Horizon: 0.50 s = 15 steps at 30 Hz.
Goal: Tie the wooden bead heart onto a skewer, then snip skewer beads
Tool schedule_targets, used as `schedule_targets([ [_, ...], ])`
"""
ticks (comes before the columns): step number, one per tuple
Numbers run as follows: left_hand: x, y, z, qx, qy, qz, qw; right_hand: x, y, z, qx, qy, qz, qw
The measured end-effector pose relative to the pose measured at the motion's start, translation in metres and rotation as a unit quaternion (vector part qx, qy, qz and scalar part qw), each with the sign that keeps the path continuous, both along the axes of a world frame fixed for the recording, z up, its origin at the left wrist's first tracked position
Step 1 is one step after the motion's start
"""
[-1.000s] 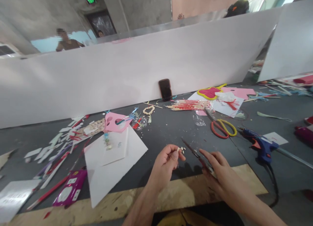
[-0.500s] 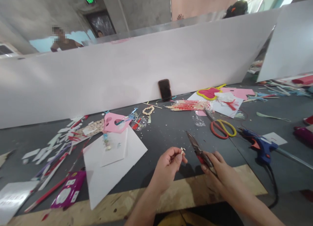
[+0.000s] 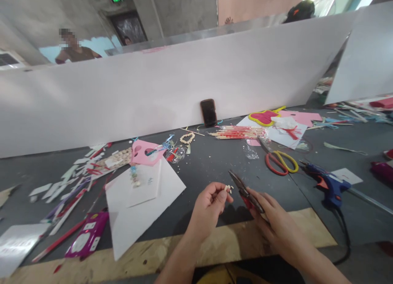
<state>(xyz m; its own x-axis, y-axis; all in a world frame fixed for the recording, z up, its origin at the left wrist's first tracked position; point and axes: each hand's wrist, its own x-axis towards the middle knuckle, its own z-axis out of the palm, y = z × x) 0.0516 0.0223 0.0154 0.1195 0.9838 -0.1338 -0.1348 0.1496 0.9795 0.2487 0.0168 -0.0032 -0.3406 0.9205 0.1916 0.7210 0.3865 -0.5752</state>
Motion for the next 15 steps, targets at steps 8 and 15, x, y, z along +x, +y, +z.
schedule_targets([
  [8, -0.013, -0.004, 0.009, -0.009, 0.03, 0.02, 0.999, -0.014, -0.012, -0.012, 0.062, -0.048, 0.019, 0.997],
  [15, -0.015, -0.007, 0.011, -0.011, 0.021, 0.014, 1.0, -0.013, -0.007, 0.005, -0.037, -0.053, 0.028, 0.998],
])
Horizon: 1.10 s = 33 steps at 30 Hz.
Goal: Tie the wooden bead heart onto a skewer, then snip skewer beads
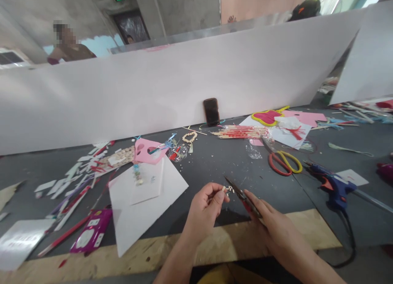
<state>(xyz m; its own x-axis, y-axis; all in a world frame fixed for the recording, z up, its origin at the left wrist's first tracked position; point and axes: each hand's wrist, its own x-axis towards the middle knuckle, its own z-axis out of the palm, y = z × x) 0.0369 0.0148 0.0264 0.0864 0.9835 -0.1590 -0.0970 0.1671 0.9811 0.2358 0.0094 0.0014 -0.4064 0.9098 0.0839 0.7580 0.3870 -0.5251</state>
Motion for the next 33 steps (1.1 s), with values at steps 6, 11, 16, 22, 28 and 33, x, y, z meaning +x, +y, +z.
schedule_targets([
  [6, -0.001, -0.001, 0.0, -0.002, 0.018, 0.003, 1.0, -0.003, -0.008, 0.0, -0.008, -0.02, -0.008, 1.0],
  [11, -0.007, -0.005, -0.001, -0.012, 0.058, 0.011, 0.998, -0.004, -0.015, -0.015, 0.042, -0.025, 0.002, 0.999],
  [16, -0.015, -0.01, 0.001, -0.015, 0.08, 0.019, 0.996, -0.01, -0.017, -0.019, 0.107, -0.058, 0.023, 0.992],
  [22, -0.022, -0.013, -0.001, -0.01, 0.116, 0.009, 0.993, -0.015, -0.019, -0.017, 0.146, -0.077, 0.039, 0.986],
  [28, -0.025, -0.013, 0.002, -0.013, 0.135, -0.009, 0.991, -0.015, -0.017, -0.017, 0.178, -0.084, 0.037, 0.98],
  [33, -0.025, -0.012, 0.003, -0.02, 0.135, -0.012, 0.991, -0.015, -0.014, -0.027, 0.187, -0.077, 0.008, 0.979],
])
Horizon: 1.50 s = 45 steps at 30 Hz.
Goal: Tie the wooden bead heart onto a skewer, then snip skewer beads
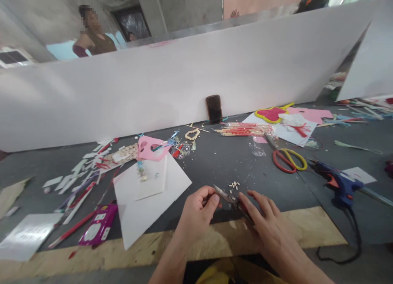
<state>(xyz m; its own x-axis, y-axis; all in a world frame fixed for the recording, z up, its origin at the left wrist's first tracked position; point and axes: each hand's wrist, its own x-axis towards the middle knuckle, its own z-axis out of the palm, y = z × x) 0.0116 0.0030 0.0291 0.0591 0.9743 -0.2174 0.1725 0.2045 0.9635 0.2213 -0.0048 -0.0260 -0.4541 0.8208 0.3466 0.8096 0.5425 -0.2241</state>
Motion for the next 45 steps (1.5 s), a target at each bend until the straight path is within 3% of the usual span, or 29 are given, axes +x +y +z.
schedule_targets([
  [11, -0.004, 0.0, 0.008, 0.033, 0.067, -0.026, 0.997, -0.004, 0.0, 0.005, -0.07, 0.04, 0.029, 0.996],
  [24, 0.006, 0.0, 0.01, 0.029, 0.054, -0.049, 0.997, 0.012, -0.001, 0.008, -0.034, -0.018, 0.002, 0.999],
  [32, 0.016, 0.001, 0.005, 0.078, 0.076, -0.013, 0.994, 0.016, 0.002, 0.013, -0.022, -0.053, -0.01, 0.998],
  [40, 0.02, 0.004, 0.01, 0.07, 0.097, -0.023, 0.993, 0.015, 0.001, 0.02, 0.002, -0.055, 0.003, 0.998],
  [45, 0.023, 0.005, 0.012, 0.037, 0.054, -0.046, 0.997, 0.015, 0.002, 0.018, 0.001, -0.059, 0.01, 0.998],
])
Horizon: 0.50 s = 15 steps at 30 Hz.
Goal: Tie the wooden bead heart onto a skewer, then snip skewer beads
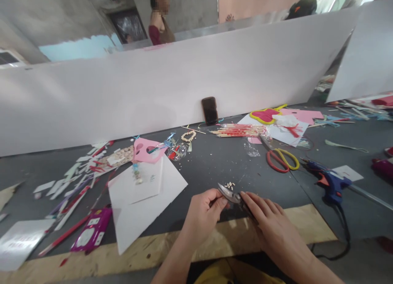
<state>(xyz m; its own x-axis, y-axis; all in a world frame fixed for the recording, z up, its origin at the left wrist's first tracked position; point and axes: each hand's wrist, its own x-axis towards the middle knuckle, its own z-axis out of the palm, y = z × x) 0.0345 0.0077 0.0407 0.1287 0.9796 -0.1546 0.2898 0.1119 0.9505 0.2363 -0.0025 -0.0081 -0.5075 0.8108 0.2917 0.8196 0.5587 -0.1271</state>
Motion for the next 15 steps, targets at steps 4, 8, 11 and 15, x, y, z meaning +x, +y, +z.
schedule_targets([
  [4, 0.0015, -0.0001, -0.0019, -0.024, -0.034, -0.003, 0.999, 0.0029, 0.0011, -0.0048, -0.02, 0.021, 0.002, 1.0],
  [8, 0.0017, 0.001, -0.0052, -0.038, -0.05, 0.001, 0.998, 0.0046, 0.0015, -0.0046, -0.059, 0.043, 0.007, 0.997],
  [11, 0.0019, 0.0016, -0.0074, -0.045, -0.063, 0.002, 0.997, 0.0041, 0.0015, -0.0029, -0.074, 0.062, 0.017, 0.995],
  [15, 0.0022, 0.002, -0.0089, -0.047, -0.073, -0.007, 0.996, 0.0056, 0.002, -0.005, -0.065, 0.067, 0.01, 0.996],
])
